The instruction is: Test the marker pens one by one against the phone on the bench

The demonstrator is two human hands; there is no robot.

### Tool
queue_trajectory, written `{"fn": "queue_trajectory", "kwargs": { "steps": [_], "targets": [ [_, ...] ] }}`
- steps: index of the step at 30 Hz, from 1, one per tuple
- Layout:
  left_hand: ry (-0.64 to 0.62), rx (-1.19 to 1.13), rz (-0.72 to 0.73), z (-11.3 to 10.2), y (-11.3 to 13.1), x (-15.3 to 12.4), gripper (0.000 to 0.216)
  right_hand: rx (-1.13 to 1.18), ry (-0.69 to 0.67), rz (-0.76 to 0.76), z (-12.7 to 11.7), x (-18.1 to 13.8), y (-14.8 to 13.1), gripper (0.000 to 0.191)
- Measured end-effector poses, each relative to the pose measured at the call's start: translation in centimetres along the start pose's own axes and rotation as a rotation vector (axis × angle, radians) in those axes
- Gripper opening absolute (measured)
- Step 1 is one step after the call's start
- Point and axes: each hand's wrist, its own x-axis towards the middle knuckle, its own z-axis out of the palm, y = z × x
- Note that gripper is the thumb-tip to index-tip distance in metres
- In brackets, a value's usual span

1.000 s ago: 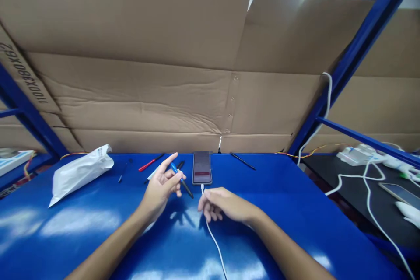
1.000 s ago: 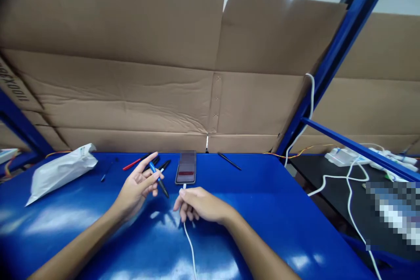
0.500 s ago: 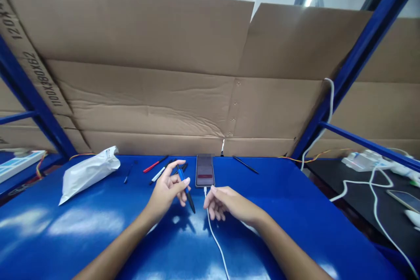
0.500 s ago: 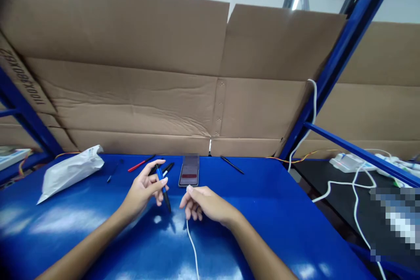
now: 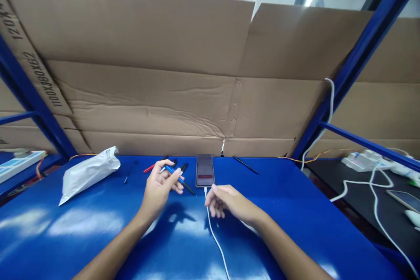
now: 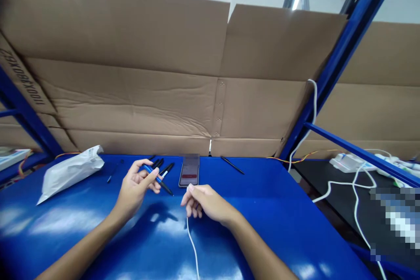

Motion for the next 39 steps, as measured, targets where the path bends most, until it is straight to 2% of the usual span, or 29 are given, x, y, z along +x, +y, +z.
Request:
{"fn": "queue_trajectory", "kwargs": {
  "steps": [3,5,6,8,9,11,14,16,18,21,25,28,30,33,36,39],
  "targets": [
    [0.023,0.163,0.125,-0.7,-0.1,0.2,0.039,0.056,0.183,-0.085,-0.9,0.8,0.6,0.059],
    [-0.06,0.384,0.229,-1.4,-0.5,0.4,0.026,0.024,0.363,-0.146,-2.3,1.4,0.9,0.062],
    [-0.109,0.505,0.283,-1.8,-0.7,0.6,0.021,-0.083,0.485,-0.159,-3.2,1.6,1.0,0.064],
    [-0.252,0.689,0.407,-2.5,-1.4,1.0,0.018,-0.531,0.753,-0.095,-5.5,1.6,1.0,0.066],
    [-0.304,0.737,0.456,-2.8,-1.8,1.3,0.02,-0.63,0.826,-0.074,-6.6,1.4,1.0,0.059],
    [-0.367,0.811,0.48,-3.4,-2.8,1.8,0.022,-0.755,0.938,-0.026,-8.8,0.7,0.9,0.038],
    [-0.38,0.924,0.495,-4.1,-4.0,2.5,0.026,-0.893,1.128,0.122,-11.2,-0.6,1.2,0.031],
    [-0.379,0.986,0.488,-4.4,-4.5,2.8,0.027,-0.949,1.175,0.196,-12.0,-1.0,1.5,0.021],
    [-0.38,1.045,0.457,-4.6,-4.6,2.8,0.027,-0.986,1.185,0.22,-12.4,-1.2,1.7,0.013],
    [-0.372,1.091,0.401,-4.7,-4.3,2.6,0.029,-1.004,1.191,0.167,-12.6,-1.1,1.4,0.019],
    [-0.367,1.096,0.388,-4.5,-3.6,2.4,0.031,-0.953,1.212,0.002,-12.6,-0.9,0.3,0.043],
    [-0.376,1.084,0.38,-4.0,-2.7,2.1,0.03,-0.728,1.187,-0.174,-11.9,-0.5,-0.2,0.062],
    [-0.397,1.034,0.363,-3.4,-2.0,1.6,0.035,-0.486,1.065,-0.254,-10.5,0.0,0.1,0.066],
    [-0.464,0.938,0.339,-2.3,-1.2,0.6,0.045,-0.318,0.761,-0.242,-7.3,0.9,0.8,0.064],
    [-0.595,0.842,0.331,-0.9,-0.9,-0.7,0.051,-0.329,0.565,-0.262,-3.7,1.4,1.3,0.061],
    [-0.64,0.737,0.361,0.1,-1.2,-1.6,0.042,-0.394,0.504,-0.27,-1.4,1.2,1.2,0.06]
  ]
}}
